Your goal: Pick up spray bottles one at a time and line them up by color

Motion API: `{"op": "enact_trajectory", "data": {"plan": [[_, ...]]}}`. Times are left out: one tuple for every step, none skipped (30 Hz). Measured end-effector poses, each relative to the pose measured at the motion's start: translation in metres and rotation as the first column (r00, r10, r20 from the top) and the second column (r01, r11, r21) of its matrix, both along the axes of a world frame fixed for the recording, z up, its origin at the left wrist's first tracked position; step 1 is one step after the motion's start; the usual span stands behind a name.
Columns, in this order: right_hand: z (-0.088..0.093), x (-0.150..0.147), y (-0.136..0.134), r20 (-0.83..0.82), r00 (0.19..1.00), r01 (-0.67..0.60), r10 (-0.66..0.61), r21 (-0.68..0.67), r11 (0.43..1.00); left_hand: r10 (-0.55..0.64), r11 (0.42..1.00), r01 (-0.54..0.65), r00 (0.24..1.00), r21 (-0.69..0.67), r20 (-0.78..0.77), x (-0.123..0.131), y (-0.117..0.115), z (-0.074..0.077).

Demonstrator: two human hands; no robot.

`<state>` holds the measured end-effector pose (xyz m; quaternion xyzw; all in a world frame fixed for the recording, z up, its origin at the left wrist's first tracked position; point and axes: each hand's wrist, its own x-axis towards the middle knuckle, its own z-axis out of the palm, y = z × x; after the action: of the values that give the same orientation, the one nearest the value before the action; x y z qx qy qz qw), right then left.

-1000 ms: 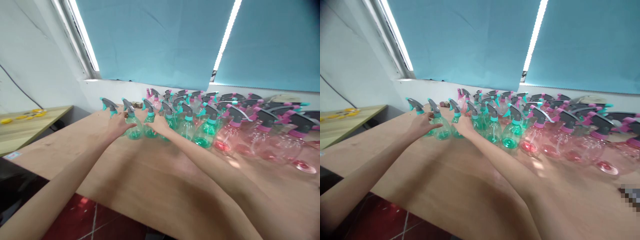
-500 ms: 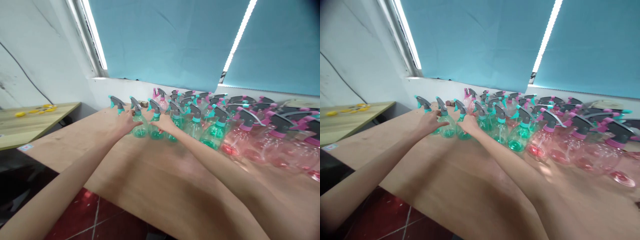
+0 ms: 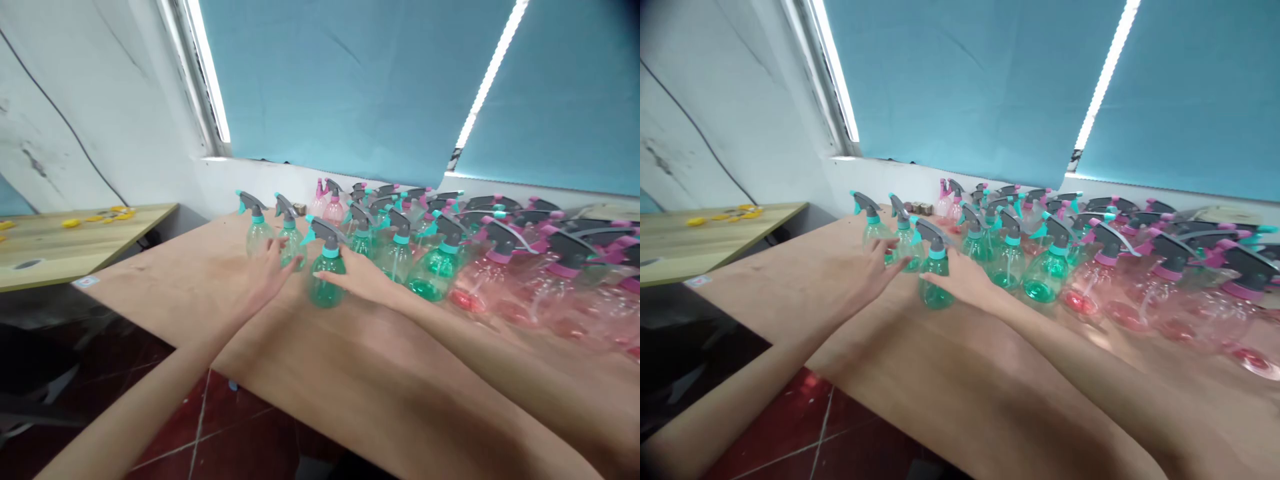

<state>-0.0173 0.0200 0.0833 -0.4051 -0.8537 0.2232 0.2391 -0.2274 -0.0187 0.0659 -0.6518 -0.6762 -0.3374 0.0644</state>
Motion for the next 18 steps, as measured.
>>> {"op": "enact_trajectory", "data": {"plan": [[-0.002, 0.007, -0.006, -0.004, 1.0, -0.009, 0.009, 0.007, 1.0, -0.041, 0.999, 0.041, 0.999, -0.018, 0.017, 0.007, -0.012, -0.004], [-0.004, 0.015, -0.011, -0.009, 1.0, -0.022, 0.022, 0.018, 1.0, -0.089, 0.995, 0.09, 0.996, -0.044, 0.033, 0.015, -0.024, -0.007], [-0.005, 0.023, -0.016, -0.021, 0.999, -0.035, 0.036, 0.037, 0.999, -0.138, 0.987, 0.141, 0.989, -0.072, 0.046, 0.023, -0.035, -0.01], [-0.007, 0.031, -0.021, -0.03, 0.998, -0.058, 0.059, 0.047, 0.997, -0.19, 0.975, 0.196, 0.98, -0.101, 0.06, 0.032, -0.047, -0.013], [-0.008, 0.038, -0.026, -0.034, 0.997, -0.062, 0.064, 0.055, 0.997, -0.234, 0.962, 0.242, 0.969, -0.125, 0.074, 0.041, -0.057, -0.014], [-0.009, 0.046, -0.03, -0.036, 0.997, -0.062, 0.064, 0.059, 0.996, -0.279, 0.946, 0.289, 0.957, -0.146, 0.084, 0.05, -0.066, -0.015], [-0.01, 0.053, -0.035, -0.037, 0.997, -0.063, 0.065, 0.062, 0.996, -0.324, 0.927, 0.335, 0.942, -0.168, 0.092, 0.059, -0.073, -0.016], [-0.01, 0.06, -0.04, -0.034, 0.998, -0.059, 0.061, 0.066, 0.996, -0.372, 0.902, 0.387, 0.922, -0.193, 0.109, 0.068, -0.078, -0.017], [-0.009, 0.067, -0.045, -0.026, 0.998, -0.053, 0.055, 0.074, 0.996, -0.407, 0.874, 0.437, 0.897, -0.213, 0.172, 0.077, -0.081, -0.017], [-0.007, 0.074, -0.051, -0.012, 0.999, -0.043, 0.044, 0.086, 0.995, -0.422, 0.856, 0.468, 0.878, -0.221, 0.225, 0.086, -0.083, -0.019], [-0.005, 0.082, -0.057, 0.005, 1.0, -0.03, 0.03, 0.099, 0.995, -0.431, 0.845, 0.489, 0.862, -0.217, 0.267, 0.094, -0.084, -0.02], [-0.002, 0.089, -0.064, 0.025, 1.0, -0.013, 0.01, 0.11, 0.994, -0.443, 0.831, 0.512, 0.845, -0.216, 0.299, 0.103, -0.084, -0.021], [0.001, 0.097, -0.07, 0.044, 0.999, 0.003, -0.008, 0.119, 0.993, -0.459, 0.818, 0.534, 0.829, -0.212, 0.318, 0.111, -0.083, -0.023], [0.003, 0.106, -0.075, 0.048, 0.999, 0.016, -0.022, 0.122, 0.992, -0.483, 0.8, 0.563, 0.81, -0.208, 0.331, 0.119, -0.082, -0.024], [0.005, 0.115, -0.08, 0.05, 0.998, 0.033, -0.04, 0.124, 0.992, -0.513, 0.777, 0.596, 0.787, -0.205, 0.342, 0.128, -0.081, -0.025], [0.005, 0.125, -0.084, 0.032, 0.998, 0.043, -0.048, 0.129, 0.991, -0.544, 0.751, 0.629, 0.761, -0.201, 0.353, 0.136, -0.081, -0.026], [0.004, 0.135, -0.086, 0.003, 0.999, 0.044, -0.045, 0.133, 0.99, -0.572, 0.724, 0.661, 0.735, -0.197, 0.365, 0.145, -0.081, -0.026], [0.003, 0.146, -0.087, -0.026, 0.999, 0.039, -0.036, 0.126, 0.991, -0.595, 0.698, 0.689, 0.71, -0.194, 0.378, 0.154, -0.08, -0.027]]}}
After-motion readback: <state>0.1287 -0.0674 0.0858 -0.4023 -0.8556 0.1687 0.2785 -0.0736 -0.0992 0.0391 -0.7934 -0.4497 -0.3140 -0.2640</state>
